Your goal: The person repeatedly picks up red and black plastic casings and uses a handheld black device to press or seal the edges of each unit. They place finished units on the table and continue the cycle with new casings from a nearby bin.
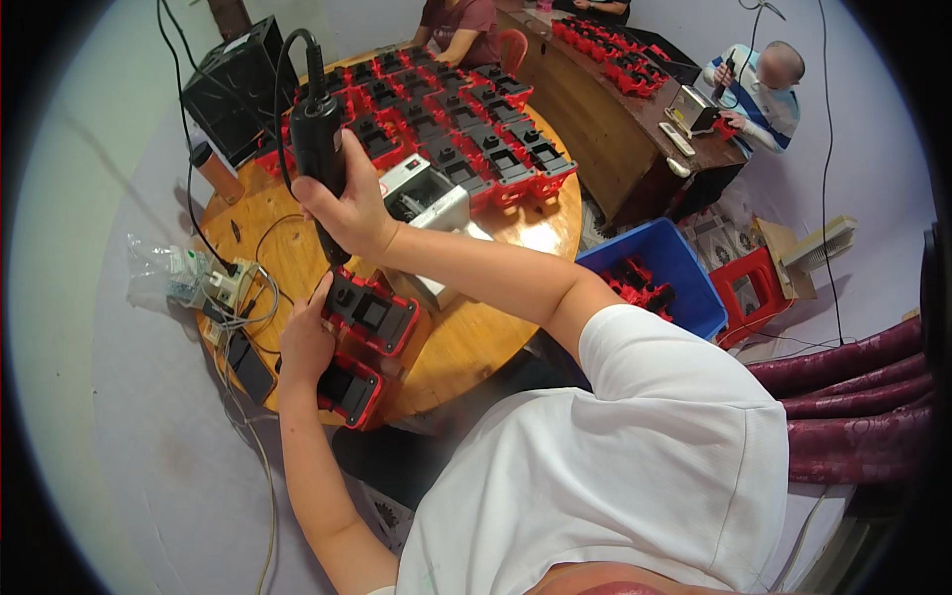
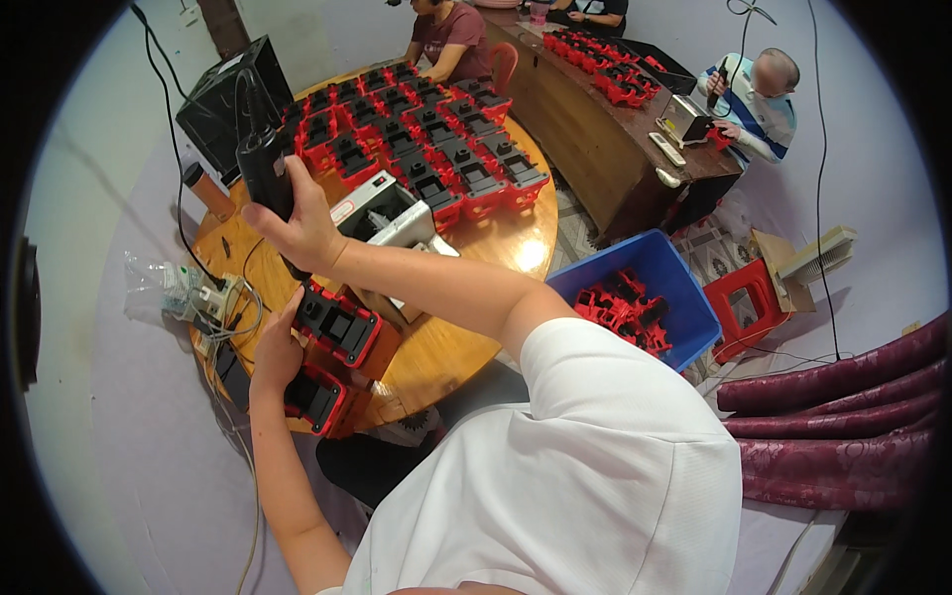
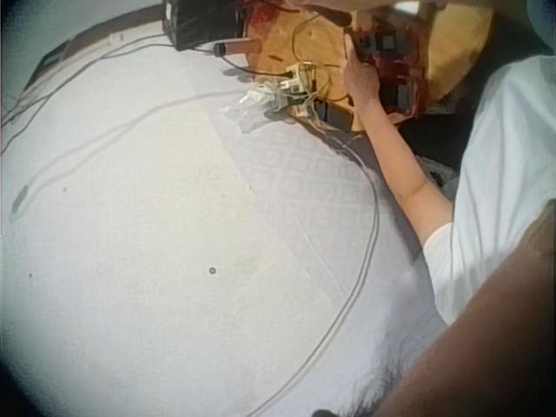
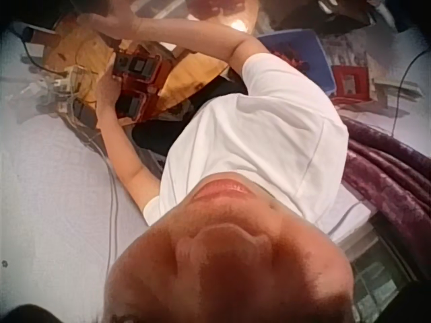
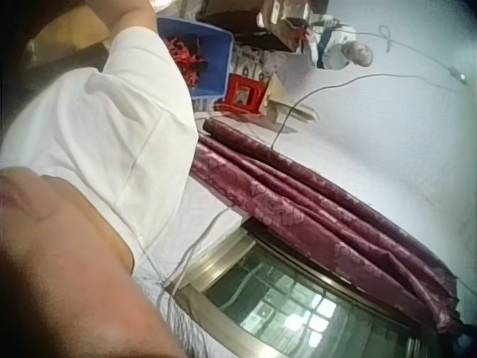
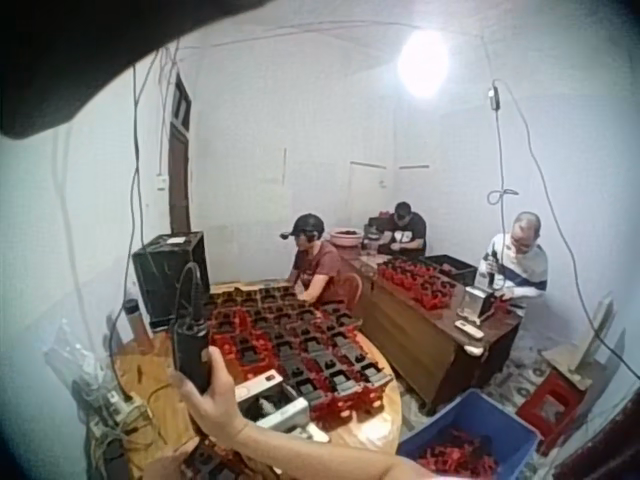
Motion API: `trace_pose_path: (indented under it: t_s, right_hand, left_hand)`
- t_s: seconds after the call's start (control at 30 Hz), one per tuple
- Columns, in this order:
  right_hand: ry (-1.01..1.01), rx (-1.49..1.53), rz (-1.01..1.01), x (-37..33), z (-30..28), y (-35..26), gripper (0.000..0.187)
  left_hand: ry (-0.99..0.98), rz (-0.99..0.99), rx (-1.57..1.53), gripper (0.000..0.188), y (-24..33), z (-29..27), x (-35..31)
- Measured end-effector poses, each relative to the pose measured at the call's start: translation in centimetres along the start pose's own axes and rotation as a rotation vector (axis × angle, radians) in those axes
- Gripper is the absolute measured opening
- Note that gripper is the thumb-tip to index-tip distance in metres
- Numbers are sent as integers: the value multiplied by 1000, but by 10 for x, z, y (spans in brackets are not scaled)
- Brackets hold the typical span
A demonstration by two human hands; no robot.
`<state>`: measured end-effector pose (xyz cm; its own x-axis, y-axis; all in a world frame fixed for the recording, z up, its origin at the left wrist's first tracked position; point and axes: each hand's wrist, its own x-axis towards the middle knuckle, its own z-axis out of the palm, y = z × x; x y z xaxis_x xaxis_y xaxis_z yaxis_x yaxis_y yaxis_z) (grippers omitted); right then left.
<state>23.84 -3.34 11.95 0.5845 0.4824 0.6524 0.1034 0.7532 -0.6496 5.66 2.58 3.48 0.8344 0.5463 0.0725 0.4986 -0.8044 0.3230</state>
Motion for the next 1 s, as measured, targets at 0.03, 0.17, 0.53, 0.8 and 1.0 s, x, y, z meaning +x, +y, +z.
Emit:
trace_pose_path:
  t_s: [0.03,0.17,0.53,0.8,1.0]
  right_hand:
    - [5,-9,1,-1,0,5,38]
    - [-25,61,-47,5,-6,11,31]
    - [-121,19,-252,4,-7,24,39]
    - [-125,-29,-254,5,2,43,36]
    - [-137,-25,-238,5,5,44,36]
  left_hand:
    - [25,15,13,70,-1,2,-3]
    - [359,86,162,55,-3,14,2]
    - [445,-116,108,30,16,15,-21]
    - [544,-59,127,32,8,20,-20]
    - [471,-125,82,28,14,14,-19]
